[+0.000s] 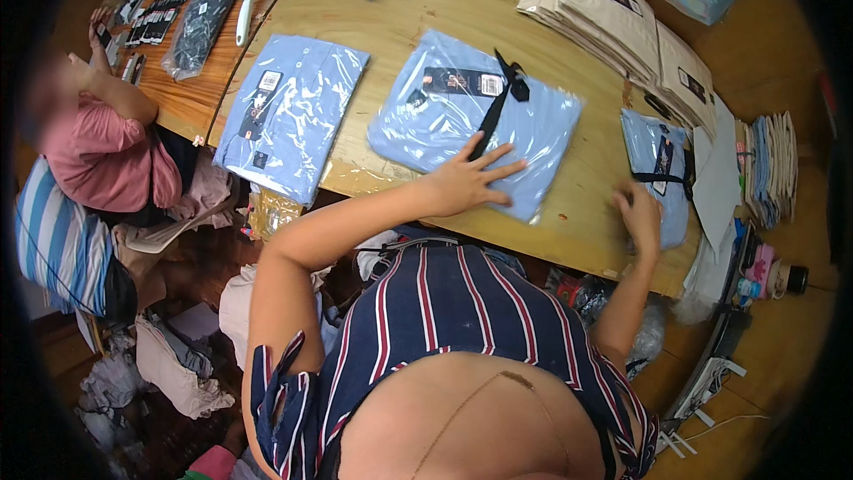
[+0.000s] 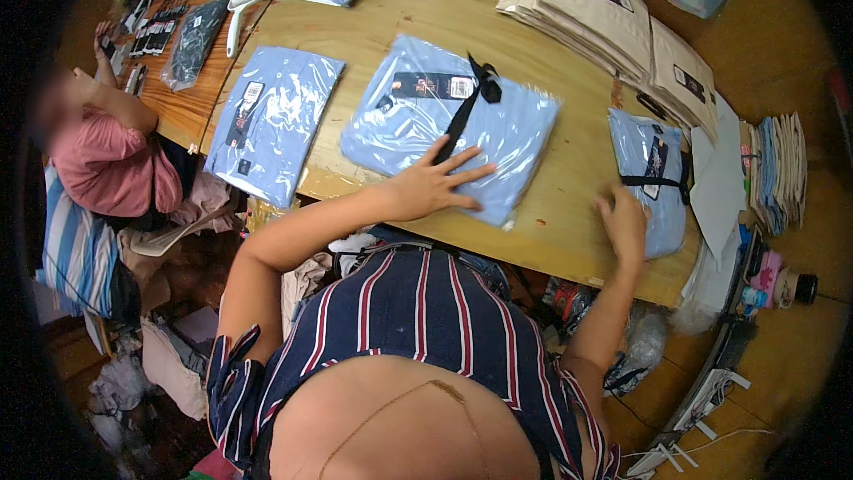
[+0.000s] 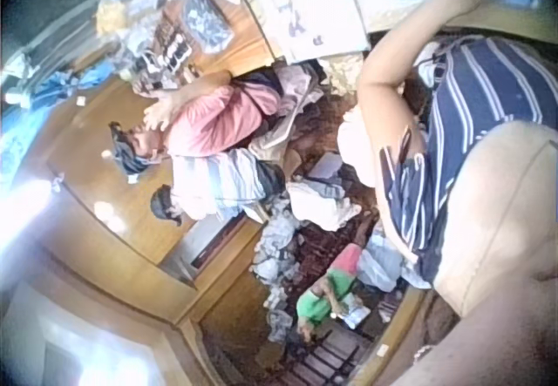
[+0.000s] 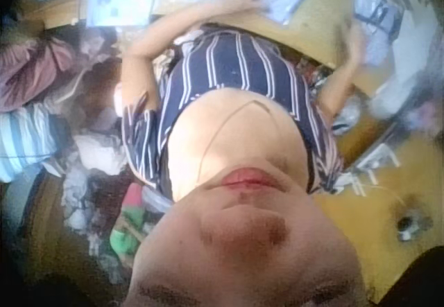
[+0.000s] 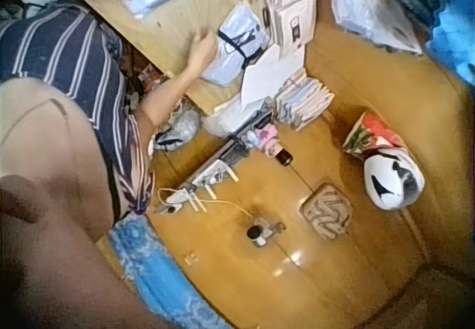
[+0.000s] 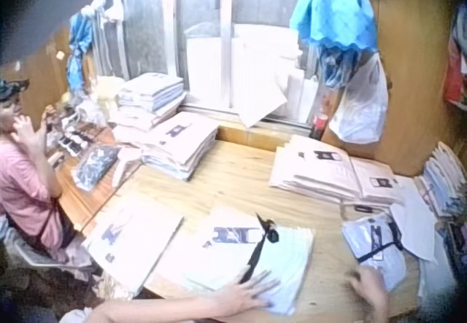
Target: The person places folded shirts into clear plastic bags, seals the bags by hand, and stacks the packaged shirts on a table.
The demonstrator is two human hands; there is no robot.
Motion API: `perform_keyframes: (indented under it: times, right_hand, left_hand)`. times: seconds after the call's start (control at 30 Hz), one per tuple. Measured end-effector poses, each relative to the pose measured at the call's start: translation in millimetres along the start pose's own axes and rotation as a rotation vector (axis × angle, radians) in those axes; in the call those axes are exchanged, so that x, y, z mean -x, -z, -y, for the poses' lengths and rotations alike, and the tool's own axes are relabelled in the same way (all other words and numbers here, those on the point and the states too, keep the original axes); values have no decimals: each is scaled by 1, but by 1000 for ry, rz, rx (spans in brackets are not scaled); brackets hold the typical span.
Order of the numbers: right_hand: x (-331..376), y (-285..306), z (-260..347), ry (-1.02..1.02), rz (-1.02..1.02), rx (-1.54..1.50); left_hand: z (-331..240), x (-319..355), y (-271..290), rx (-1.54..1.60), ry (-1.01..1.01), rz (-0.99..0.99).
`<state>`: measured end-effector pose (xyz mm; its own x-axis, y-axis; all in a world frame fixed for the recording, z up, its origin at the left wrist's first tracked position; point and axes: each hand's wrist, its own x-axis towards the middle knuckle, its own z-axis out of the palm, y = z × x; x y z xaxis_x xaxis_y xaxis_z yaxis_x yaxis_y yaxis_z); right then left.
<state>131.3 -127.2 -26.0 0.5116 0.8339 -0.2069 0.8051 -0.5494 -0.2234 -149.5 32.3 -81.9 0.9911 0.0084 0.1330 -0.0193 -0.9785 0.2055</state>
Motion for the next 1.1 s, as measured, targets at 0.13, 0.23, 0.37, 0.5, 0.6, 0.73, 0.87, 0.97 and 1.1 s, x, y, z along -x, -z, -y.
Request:
perform_keyframes:
  times: [0.13,0.23,0.37,0.5,0.6,0.73,0.87,0.97,1.1]
  right_hand:
    - [-29,-29,27,197,-231,-498]
    - [-54,-61,47,236,-202,-877]
    - [-67,-73,92,248,-200,-939]
    - [-70,-74,104,257,-190,-798]
    - [-53,-49,102,142,-195,-665]
    - [-29,-46,71,147,-148,-745]
    - [-27,4,-35,-37,-492,-1062]
    - [-20,3,-49,-58,-274,-803]
    - [-10,-29,20,110,-270,-480]
  left_hand:
    - [-7,34,56,218,130,272]
    - [-4,37,45,401,223,-46]
    - [-10,-13,24,247,494,-501]
    - [6,-61,-5,269,615,-688]
    - [12,-60,-13,228,611,-633]
    - [8,-46,-11,284,506,-495]
    - [12,-30,-9,257,470,-537]
    - [14,-32,-5,298,406,-475]
    - [25,-28,30,1063,581,-345]
